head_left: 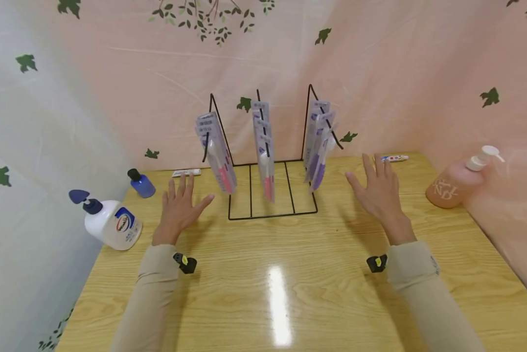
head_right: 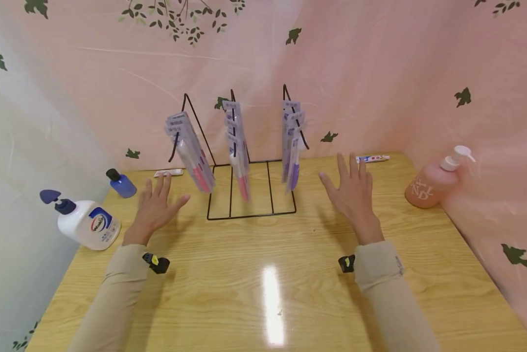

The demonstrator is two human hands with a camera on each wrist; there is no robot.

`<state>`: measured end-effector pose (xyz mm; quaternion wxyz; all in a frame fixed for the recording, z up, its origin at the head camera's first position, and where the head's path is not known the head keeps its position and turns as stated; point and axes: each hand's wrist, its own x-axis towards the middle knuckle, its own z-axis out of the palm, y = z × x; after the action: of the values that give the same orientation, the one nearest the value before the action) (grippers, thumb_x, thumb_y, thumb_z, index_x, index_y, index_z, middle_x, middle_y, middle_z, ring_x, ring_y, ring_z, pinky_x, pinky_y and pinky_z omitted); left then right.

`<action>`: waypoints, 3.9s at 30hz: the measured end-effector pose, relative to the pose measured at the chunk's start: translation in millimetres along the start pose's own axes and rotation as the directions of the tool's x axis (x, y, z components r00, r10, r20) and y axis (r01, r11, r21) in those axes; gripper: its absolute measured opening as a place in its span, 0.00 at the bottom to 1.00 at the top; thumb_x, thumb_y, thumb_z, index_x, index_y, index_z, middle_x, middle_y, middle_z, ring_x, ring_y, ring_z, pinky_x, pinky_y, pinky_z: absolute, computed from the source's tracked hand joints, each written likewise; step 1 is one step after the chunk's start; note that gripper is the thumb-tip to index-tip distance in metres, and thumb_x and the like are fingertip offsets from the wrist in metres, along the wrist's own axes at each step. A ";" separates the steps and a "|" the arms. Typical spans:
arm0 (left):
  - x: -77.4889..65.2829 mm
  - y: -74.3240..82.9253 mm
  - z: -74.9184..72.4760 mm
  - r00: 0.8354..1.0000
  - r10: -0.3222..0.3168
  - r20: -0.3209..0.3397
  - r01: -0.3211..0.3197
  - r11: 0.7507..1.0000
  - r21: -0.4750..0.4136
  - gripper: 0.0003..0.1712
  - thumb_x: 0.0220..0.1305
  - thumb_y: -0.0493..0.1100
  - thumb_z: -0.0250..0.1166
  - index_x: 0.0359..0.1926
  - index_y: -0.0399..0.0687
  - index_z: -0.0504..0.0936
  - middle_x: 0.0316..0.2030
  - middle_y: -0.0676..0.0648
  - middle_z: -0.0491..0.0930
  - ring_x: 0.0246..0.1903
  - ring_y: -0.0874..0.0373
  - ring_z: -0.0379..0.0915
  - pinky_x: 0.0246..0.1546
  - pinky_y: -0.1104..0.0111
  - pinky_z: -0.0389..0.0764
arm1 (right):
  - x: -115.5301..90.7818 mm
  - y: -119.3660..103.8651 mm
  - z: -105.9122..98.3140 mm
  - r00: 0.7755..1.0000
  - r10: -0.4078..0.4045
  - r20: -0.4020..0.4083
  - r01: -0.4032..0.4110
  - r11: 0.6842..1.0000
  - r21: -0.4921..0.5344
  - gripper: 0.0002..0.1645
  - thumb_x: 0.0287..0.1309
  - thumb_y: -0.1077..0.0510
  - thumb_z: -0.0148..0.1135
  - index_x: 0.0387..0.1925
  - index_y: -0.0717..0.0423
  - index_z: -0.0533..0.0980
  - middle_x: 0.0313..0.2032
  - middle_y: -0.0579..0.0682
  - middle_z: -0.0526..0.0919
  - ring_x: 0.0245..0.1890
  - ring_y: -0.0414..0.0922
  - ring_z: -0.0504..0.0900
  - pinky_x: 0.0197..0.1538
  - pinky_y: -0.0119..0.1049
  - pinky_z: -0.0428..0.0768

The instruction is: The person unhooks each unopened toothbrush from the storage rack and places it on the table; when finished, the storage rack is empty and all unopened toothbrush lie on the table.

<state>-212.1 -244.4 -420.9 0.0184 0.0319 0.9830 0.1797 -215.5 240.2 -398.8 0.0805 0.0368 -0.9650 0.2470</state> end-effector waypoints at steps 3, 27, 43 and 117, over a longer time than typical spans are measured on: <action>0.1 -1.9 1.9 0.999 0.047 0.003 -0.046 0.994 -0.095 0.53 0.64 0.73 0.46 0.76 0.49 0.37 0.75 0.37 0.40 0.73 0.35 0.31 0.71 0.41 0.40 | -2.5 -1.7 -3.2 0.992 -0.011 -0.125 0.022 0.996 0.084 0.47 0.66 0.31 0.41 0.76 0.48 0.45 0.75 0.59 0.45 0.73 0.63 0.43 0.69 0.66 0.45; -0.7 1.4 82.3 0.968 0.246 -0.054 -0.247 0.885 -0.396 0.30 0.64 0.49 0.64 0.65 0.44 0.71 0.65 0.38 0.68 0.67 0.41 0.60 0.68 0.48 0.61 | -54.3 -136.8 38.0 0.609 -0.350 -0.712 0.761 0.513 0.398 0.24 0.58 0.57 0.60 0.48 0.76 0.74 0.43 0.69 0.79 0.47 0.47 0.77 0.55 0.33 0.74; 2.9 3.4 89.7 0.967 0.205 -0.153 -0.248 0.895 -0.371 0.22 0.63 0.45 0.65 0.58 0.49 0.80 0.60 0.39 0.74 0.64 0.39 0.65 0.65 0.45 0.63 | -20.9 -241.6 123.4 0.837 -0.347 -0.423 0.545 0.597 0.589 0.25 0.63 0.59 0.59 0.60 0.61 0.69 0.55 0.56 0.75 0.56 0.48 0.73 0.58 0.42 0.75; -0.7 4.2 87.3 0.960 0.226 -0.166 -0.271 0.900 -0.340 0.24 0.62 0.43 0.66 0.58 0.43 0.78 0.62 0.34 0.71 0.62 0.36 0.66 0.63 0.44 0.65 | -73.4 -196.6 50.6 0.939 -0.343 -0.015 0.238 0.618 0.749 0.19 0.67 0.59 0.55 0.59 0.52 0.73 0.40 0.54 0.82 0.38 0.45 0.81 0.39 0.33 0.82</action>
<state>-207.0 -209.8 -501.0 -0.0595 0.1421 0.9205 0.3590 -128.4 45.9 -362.8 0.0347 0.2378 -0.7648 0.5978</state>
